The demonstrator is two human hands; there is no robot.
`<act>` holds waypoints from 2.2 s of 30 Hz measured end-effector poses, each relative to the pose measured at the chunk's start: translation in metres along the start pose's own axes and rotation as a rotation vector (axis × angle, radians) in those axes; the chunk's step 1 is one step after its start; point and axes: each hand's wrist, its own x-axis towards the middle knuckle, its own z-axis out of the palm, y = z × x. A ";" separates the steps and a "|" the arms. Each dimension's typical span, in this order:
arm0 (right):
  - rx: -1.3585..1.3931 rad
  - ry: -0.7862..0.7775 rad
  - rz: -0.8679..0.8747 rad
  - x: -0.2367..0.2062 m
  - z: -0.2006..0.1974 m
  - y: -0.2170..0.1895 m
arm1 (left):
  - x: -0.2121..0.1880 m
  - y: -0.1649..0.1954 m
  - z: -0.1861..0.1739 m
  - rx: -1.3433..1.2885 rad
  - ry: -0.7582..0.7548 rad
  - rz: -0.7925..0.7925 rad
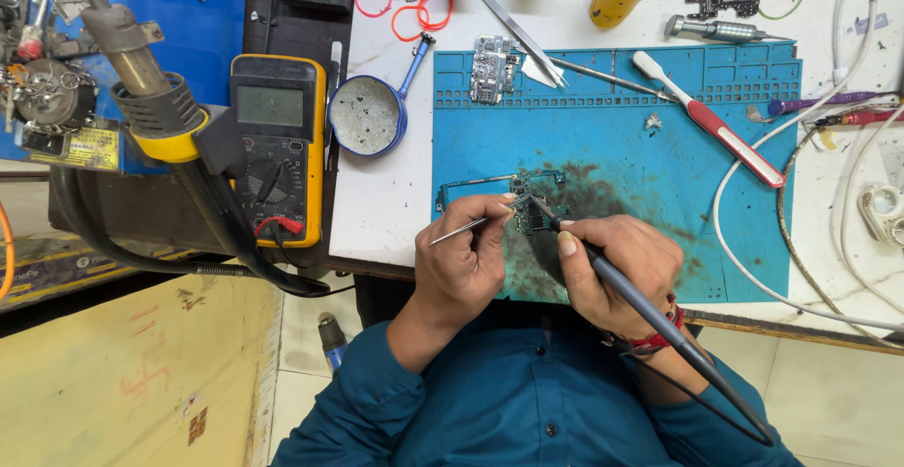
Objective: The person solders components on a green circuit board placed on a blue work mat, holding the board with tweezers in one hand and a soldering iron in the other. They occasionally reposition the board, dip the iron in a small container, and continue soldering different points on the board.
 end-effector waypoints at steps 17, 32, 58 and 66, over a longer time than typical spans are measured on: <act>-0.009 0.001 -0.002 0.000 0.000 -0.001 | -0.001 0.001 0.001 -0.012 0.017 -0.037; -0.009 -0.001 -0.004 0.001 0.000 -0.002 | 0.000 0.001 0.001 -0.002 0.013 -0.026; -0.020 0.009 0.000 -0.001 0.001 0.000 | -0.003 -0.003 0.002 -0.031 0.028 -0.039; -0.036 -0.003 -0.019 -0.001 0.000 0.000 | -0.005 -0.002 0.002 -0.031 0.034 -0.042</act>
